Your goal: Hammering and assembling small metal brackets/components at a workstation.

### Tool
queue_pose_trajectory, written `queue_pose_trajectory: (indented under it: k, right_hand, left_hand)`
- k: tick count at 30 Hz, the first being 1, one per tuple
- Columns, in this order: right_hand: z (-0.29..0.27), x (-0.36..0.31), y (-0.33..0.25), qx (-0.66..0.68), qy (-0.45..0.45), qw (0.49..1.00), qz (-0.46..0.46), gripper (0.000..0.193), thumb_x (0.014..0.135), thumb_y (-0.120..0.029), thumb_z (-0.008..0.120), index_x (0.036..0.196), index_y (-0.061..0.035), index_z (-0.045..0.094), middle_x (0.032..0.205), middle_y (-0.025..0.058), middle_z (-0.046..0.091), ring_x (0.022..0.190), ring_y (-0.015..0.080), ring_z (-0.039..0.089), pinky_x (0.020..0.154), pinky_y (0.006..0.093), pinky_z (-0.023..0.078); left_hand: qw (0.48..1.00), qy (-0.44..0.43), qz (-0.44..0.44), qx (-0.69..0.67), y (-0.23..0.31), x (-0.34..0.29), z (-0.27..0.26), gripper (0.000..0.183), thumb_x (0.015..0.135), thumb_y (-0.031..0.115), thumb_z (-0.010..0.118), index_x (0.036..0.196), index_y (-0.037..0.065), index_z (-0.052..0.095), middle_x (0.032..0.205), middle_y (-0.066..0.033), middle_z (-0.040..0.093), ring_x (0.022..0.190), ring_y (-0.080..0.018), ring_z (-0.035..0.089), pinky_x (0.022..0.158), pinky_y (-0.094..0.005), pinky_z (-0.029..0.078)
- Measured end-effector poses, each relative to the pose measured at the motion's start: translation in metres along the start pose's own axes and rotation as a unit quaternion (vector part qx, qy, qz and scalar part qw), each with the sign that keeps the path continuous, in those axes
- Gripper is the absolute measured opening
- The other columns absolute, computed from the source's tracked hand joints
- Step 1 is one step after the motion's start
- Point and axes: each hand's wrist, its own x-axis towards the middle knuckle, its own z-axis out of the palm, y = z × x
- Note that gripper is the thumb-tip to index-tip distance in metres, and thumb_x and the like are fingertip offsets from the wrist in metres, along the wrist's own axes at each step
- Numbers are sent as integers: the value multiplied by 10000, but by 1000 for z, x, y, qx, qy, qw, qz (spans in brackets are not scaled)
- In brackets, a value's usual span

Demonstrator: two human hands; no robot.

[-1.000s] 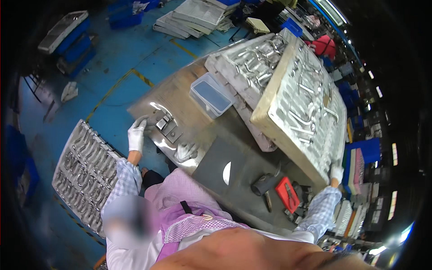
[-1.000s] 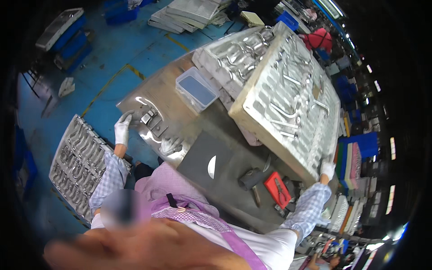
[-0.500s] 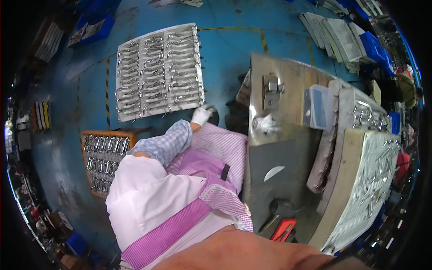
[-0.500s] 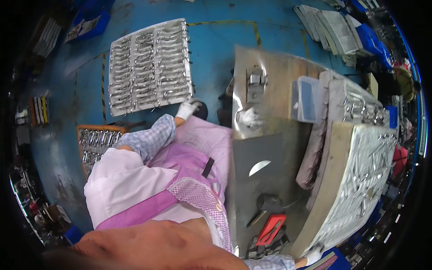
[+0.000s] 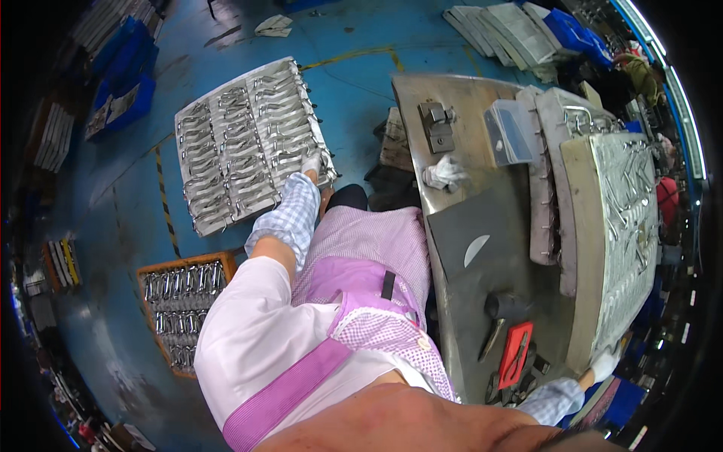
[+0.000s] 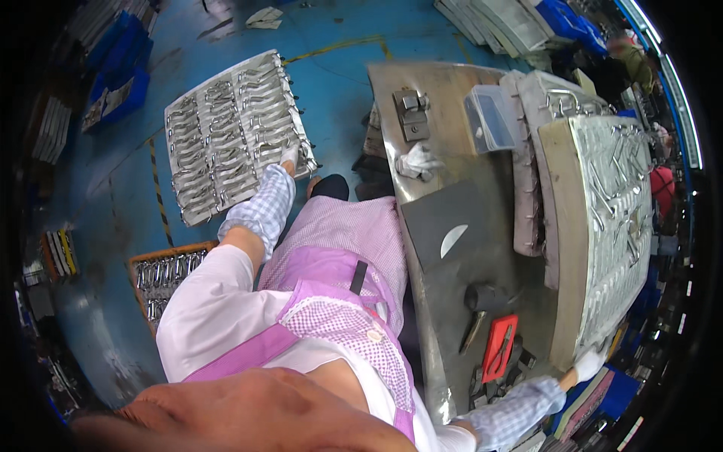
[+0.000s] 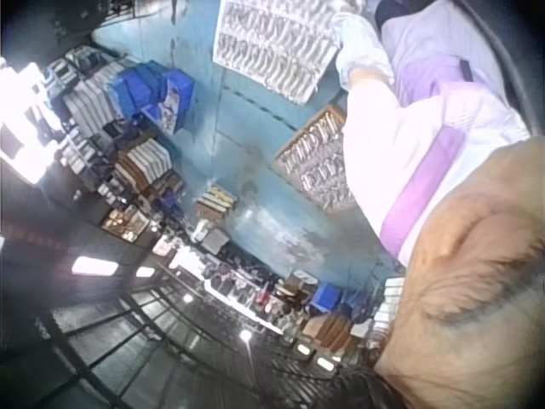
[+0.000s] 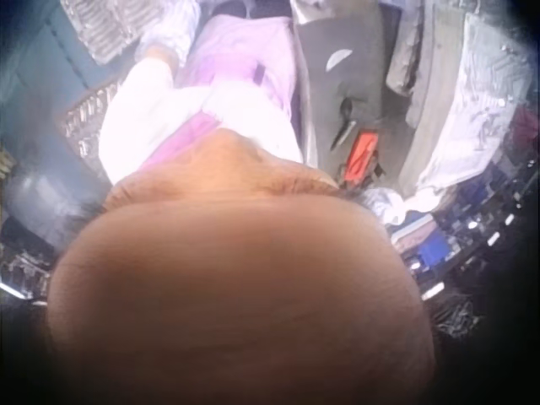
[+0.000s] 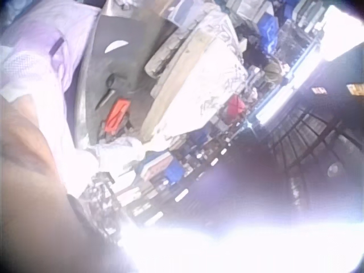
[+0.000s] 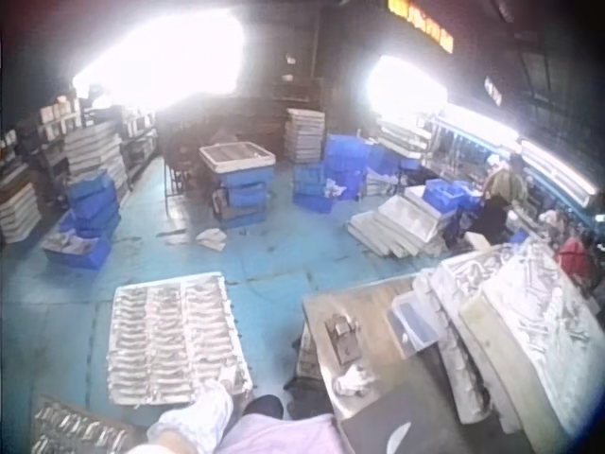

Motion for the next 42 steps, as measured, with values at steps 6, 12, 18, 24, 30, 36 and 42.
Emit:
queue_pose_trajectory:
  k: [6,12,18,24,30,36,42]
  right_hand:
    - [-64,-175,-239,251,193,927,-201,338,821,63,551,1126,26,693,1085,152,714,974,293,687,927,396,530]
    - [75,-286,-364,388,-65,878,-272,307,726,48,576,968,-80,712,1024,126,696,928,316,666,835,405,523]
    - [126,-310,-409,354,14,930,-100,179,750,18,586,843,-116,660,964,88,609,933,302,600,825,439,472]
    - [128,-309,-396,355,26,932,-63,151,756,14,574,801,-111,645,949,89,594,911,303,593,815,440,466]
    - [130,-307,-396,381,-3,922,-62,151,758,3,582,799,-124,653,963,81,600,938,297,595,820,435,469]
    - [124,-308,-400,427,-14,902,-62,168,755,0,588,808,-138,670,965,67,602,942,286,597,827,426,476]
    - [130,-308,-386,415,-12,908,-57,202,755,6,593,833,-149,696,971,58,607,940,281,597,838,419,480]
  left_hand:
    - [987,46,-84,127,21,-23,18,554,905,484,624,1325,133,533,934,-110,667,830,-251,644,748,-466,532]
    - [979,-63,-194,-23,19,22,-20,475,912,541,588,1188,156,610,1246,-91,620,1171,-333,551,977,-629,371]
    - [980,9,-180,89,28,27,-10,421,885,380,694,1197,112,603,1124,-81,676,1043,-314,623,893,-575,450]
    - [915,8,-71,397,36,-9,17,525,827,449,686,1101,2,708,1197,-179,671,1077,-290,644,891,-370,497]
    - [994,23,-84,59,31,-5,-10,240,800,283,676,773,47,707,684,-99,618,478,-207,580,465,-338,463]
    - [987,-18,-12,159,96,-7,-79,134,718,170,696,743,38,698,577,-66,569,420,-186,496,417,-324,374]
    - [959,-84,40,266,145,-91,-57,71,687,90,638,694,32,678,545,-56,571,382,-147,464,379,-300,342]
